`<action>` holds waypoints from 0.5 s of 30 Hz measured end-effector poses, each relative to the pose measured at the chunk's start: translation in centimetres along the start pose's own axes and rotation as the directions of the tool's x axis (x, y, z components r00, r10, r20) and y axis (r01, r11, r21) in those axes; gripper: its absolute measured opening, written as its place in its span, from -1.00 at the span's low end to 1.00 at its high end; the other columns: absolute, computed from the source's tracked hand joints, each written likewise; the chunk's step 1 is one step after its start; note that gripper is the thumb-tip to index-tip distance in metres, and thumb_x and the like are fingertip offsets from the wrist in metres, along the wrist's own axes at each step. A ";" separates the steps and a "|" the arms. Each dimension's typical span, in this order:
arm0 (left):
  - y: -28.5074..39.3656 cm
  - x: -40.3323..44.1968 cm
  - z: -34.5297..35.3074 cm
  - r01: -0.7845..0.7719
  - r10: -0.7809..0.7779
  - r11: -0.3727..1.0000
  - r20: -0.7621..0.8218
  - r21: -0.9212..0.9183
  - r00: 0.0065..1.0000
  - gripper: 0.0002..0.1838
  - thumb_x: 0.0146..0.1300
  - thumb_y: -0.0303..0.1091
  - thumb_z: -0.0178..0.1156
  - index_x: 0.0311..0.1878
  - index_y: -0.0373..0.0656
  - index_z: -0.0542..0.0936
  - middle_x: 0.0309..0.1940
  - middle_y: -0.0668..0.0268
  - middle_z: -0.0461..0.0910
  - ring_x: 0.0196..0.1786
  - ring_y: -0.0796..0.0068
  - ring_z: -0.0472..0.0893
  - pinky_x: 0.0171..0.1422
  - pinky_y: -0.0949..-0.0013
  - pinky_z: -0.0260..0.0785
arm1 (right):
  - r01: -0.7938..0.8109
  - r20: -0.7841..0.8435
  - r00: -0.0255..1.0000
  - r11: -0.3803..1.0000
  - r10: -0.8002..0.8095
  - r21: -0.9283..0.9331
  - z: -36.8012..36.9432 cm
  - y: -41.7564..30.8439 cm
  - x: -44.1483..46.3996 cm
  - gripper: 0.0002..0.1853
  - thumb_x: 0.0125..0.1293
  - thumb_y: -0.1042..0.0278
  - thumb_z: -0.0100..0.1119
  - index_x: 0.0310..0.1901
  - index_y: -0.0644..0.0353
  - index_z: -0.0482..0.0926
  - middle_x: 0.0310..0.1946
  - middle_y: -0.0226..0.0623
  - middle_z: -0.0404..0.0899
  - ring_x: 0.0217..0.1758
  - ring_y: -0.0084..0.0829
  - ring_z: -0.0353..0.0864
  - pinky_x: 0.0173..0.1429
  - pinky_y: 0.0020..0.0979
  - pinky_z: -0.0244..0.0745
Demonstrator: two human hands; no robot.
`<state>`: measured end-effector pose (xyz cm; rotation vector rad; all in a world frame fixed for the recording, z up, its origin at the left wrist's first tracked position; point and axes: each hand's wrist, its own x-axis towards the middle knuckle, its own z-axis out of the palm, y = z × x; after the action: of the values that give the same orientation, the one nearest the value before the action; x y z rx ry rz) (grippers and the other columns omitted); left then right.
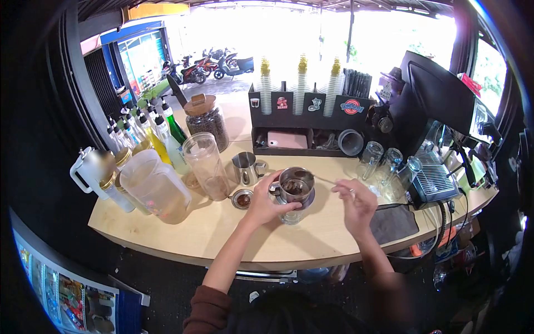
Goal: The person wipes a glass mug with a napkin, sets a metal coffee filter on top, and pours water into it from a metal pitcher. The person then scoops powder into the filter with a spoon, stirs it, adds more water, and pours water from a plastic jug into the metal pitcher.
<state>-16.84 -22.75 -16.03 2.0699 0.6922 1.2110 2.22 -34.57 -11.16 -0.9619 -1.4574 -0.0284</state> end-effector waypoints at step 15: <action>-3.4 -5.3 -2.7 0.114 -0.200 0.954 -0.300 -0.279 0.933 -0.45 0.20 -0.45 0.21 0.24 -0.20 0.27 0.15 0.21 0.38 0.23 0.37 0.39 0.31 0.29 0.23 | -0.571 0.083 0.814 0.765 0.576 0.298 -0.3 9.5 -7.6 -0.79 0.30 0.49 0.14 -0.06 0.35 0.56 -0.18 -0.30 0.61 -0.21 -0.62 0.52 -0.11 -0.58 0.45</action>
<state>-21.99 -23.52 -20.50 1.5859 0.7883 1.4806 6.36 -32.55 -22.43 -1.1037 -1.0549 0.6326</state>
